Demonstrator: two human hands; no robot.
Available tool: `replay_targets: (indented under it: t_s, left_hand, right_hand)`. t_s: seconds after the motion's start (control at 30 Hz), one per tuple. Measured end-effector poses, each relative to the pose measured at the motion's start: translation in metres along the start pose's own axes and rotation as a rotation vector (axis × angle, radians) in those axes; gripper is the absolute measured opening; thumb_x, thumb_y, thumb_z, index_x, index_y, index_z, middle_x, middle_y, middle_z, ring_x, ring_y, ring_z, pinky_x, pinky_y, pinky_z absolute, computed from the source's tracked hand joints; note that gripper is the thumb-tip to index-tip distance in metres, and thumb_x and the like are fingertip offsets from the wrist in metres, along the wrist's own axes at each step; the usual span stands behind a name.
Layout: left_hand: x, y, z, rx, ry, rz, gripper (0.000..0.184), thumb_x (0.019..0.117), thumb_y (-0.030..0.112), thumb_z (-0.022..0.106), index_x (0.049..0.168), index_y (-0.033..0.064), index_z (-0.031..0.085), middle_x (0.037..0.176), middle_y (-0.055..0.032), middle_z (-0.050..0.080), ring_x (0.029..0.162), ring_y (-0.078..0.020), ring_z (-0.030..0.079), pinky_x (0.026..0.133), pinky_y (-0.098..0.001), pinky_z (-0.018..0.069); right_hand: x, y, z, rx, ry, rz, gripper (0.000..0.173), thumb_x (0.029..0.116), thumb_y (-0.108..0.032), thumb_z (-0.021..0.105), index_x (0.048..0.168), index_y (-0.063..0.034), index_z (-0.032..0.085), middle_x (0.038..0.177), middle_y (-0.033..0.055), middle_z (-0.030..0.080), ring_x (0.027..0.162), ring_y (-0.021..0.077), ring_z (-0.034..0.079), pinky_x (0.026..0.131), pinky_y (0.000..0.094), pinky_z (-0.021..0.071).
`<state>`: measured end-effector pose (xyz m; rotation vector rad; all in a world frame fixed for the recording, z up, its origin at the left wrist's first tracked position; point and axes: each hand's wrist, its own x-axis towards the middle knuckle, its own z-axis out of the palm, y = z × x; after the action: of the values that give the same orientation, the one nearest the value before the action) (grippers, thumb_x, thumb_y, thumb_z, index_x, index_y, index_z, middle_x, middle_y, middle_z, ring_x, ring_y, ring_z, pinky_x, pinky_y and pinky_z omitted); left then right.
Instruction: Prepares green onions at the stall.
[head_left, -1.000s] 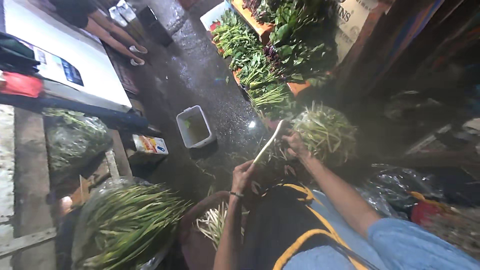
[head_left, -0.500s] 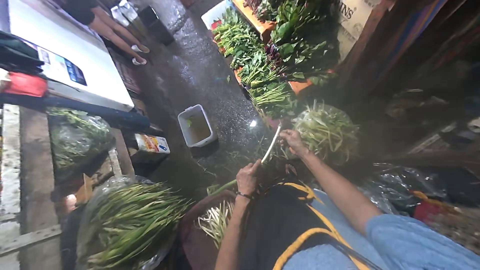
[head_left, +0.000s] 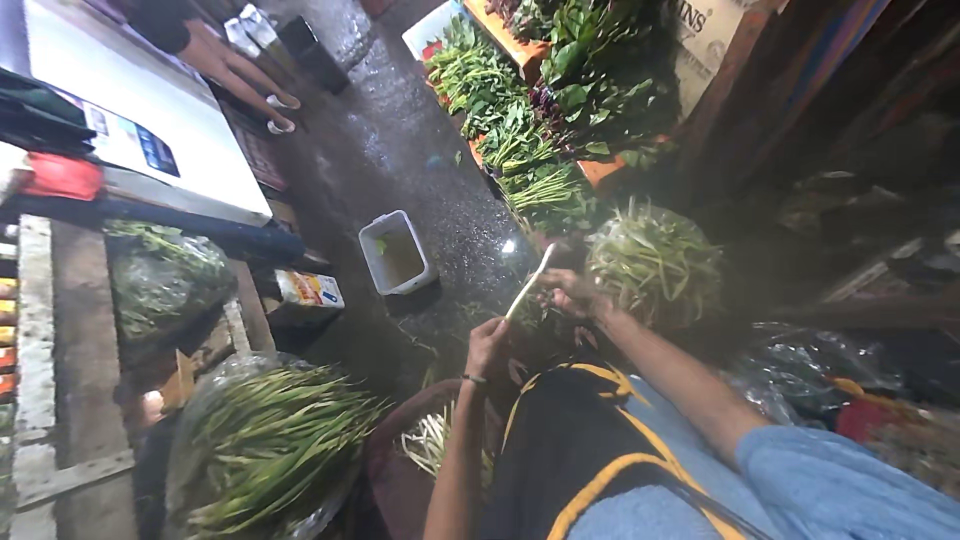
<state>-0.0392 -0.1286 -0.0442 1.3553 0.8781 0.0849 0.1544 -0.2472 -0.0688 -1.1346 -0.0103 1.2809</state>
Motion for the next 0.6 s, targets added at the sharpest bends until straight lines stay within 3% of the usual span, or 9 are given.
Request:
replay_targets:
  t_s: [0.1,0.2,0.3,0.4,0.53,0.6]
  left_hand:
    - [-0.004,-0.003,0.0,0.453,0.046,0.145,0.025,0.1032,0.016,0.057,0.117,0.0018,0.072,0.084,-0.0038,0.07,0.067,-0.0065,0.061,0.068,-0.0265,0.0518]
    - [-0.011,0.002,0.005,0.674,0.072,0.177,0.029,0.1044,0.02,0.057,0.125,0.0043,0.071,0.1,-0.014,0.075,0.084,-0.0221,0.07,0.085,-0.0438,0.055]
    - [-0.014,0.003,0.008,0.681,0.076,0.198,0.03,0.1042,0.02,0.057,0.125,0.0034,0.071,0.103,-0.0156,0.075,0.088,-0.0251,0.072,0.088,-0.0463,0.0552]
    - [-0.017,0.005,0.009,0.689,0.084,0.225,0.03,0.1038,0.02,0.058,0.125,0.0032,0.071,0.102,-0.0152,0.075,0.086,-0.0242,0.072,0.086,-0.0457,0.0555]
    - [-0.024,0.008,0.012,0.768,0.11,0.275,0.029,0.1021,0.017,0.059,0.124,0.0034,0.072,0.108,-0.0165,0.075,0.098,-0.0303,0.073,0.093,-0.0521,0.0544]
    - [-0.028,0.01,0.015,0.815,0.13,0.312,0.028,0.1018,0.017,0.058,0.122,0.0032,0.074,0.106,-0.0173,0.076,0.098,-0.0328,0.073,0.091,-0.0548,0.0544]
  right_hand:
    - [-0.001,0.004,0.016,-0.03,0.109,0.011,0.011,0.1013,-0.005,0.061,0.108,0.0027,0.058,0.08,0.006,0.067,0.066,0.0122,0.067,0.064,0.0262,0.0593]
    - [-0.002,0.006,0.01,-0.005,0.075,-0.028,0.012,0.1002,0.002,0.059,0.111,0.0062,0.061,0.082,0.0073,0.07,0.07,0.014,0.07,0.071,0.0287,0.0615]
    - [-0.004,0.01,0.004,0.018,0.06,-0.063,0.018,0.0979,0.008,0.057,0.115,0.0082,0.062,0.092,0.0103,0.072,0.074,0.0154,0.072,0.073,0.0303,0.0623]
    - [-0.006,0.011,0.006,0.043,0.09,-0.061,0.014,0.0987,0.008,0.056,0.111,0.0078,0.062,0.088,0.0102,0.073,0.073,0.0166,0.072,0.072,0.0308,0.0625]
    - [-0.005,0.012,0.011,-0.034,0.129,-0.034,0.01,0.1035,0.0,0.052,0.104,0.0051,0.06,0.078,0.0079,0.069,0.063,0.0149,0.069,0.062,0.0288,0.0601]
    - [0.0,0.014,0.011,-0.156,0.176,-0.041,0.011,0.1034,0.0,0.051,0.098,0.0032,0.06,0.075,0.0063,0.067,0.058,0.011,0.064,0.055,0.0252,0.0556]
